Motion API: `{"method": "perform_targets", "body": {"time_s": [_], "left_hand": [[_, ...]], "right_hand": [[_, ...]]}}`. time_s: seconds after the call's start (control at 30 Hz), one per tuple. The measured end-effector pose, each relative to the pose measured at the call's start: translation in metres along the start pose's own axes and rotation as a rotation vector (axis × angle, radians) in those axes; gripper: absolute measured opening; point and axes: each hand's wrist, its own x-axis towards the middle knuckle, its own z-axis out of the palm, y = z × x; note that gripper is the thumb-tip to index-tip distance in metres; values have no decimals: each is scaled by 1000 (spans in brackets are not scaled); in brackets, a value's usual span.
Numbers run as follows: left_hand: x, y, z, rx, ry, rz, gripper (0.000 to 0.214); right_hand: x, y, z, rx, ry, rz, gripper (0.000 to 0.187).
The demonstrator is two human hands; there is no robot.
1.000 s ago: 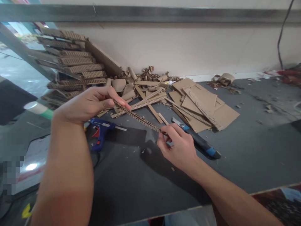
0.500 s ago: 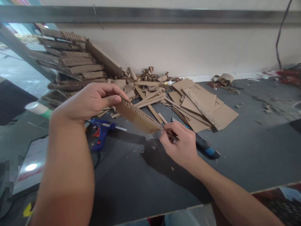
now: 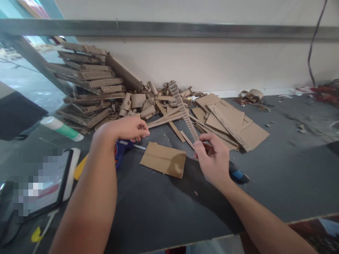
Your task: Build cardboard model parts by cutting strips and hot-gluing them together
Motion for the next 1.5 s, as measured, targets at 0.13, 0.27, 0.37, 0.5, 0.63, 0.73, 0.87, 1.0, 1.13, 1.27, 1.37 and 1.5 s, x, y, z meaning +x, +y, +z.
{"method": "perform_targets", "body": {"time_s": [0.13, 0.27, 0.37, 0.5, 0.63, 0.73, 0.87, 1.0, 1.13, 1.27, 1.37, 1.5], "left_hand": [[16, 5, 9, 234, 350, 33, 19], [31, 5, 21, 261, 432, 28, 16], [42, 4, 29, 267, 440, 31, 15], [46, 2, 32, 252, 447, 29, 22], [39, 2, 27, 225, 410, 71, 22], [30, 4, 18, 172, 348, 120, 16], [0, 7, -3, 142, 386, 98, 27], [-52, 17, -20, 84, 713, 127, 39], [-80, 47, -2, 75, 707, 323, 34], [-67, 83, 42, 258, 281, 444, 17], [-56, 92, 66, 400, 291, 418, 15], [-52, 75, 85, 396, 470, 538, 21]], "right_hand": [[-2, 2, 1, 2, -38, -22, 8], [-2, 5, 1, -18, -52, -33, 7], [-1, 6, 1, -14, -61, -44, 7], [0, 4, 1, -40, -81, -89, 7], [0, 1, 2, -129, -63, -154, 8], [1, -1, 2, -171, -48, -210, 7], [1, -1, 2, -190, -78, -333, 9], [0, 1, 2, -261, -201, -487, 13], [-1, 3, 4, -359, -247, -587, 18], [0, 6, 5, -367, -211, -621, 14], [0, 9, 6, -335, -188, -607, 13], [-1, 11, 9, -311, -178, -554, 13]]}}
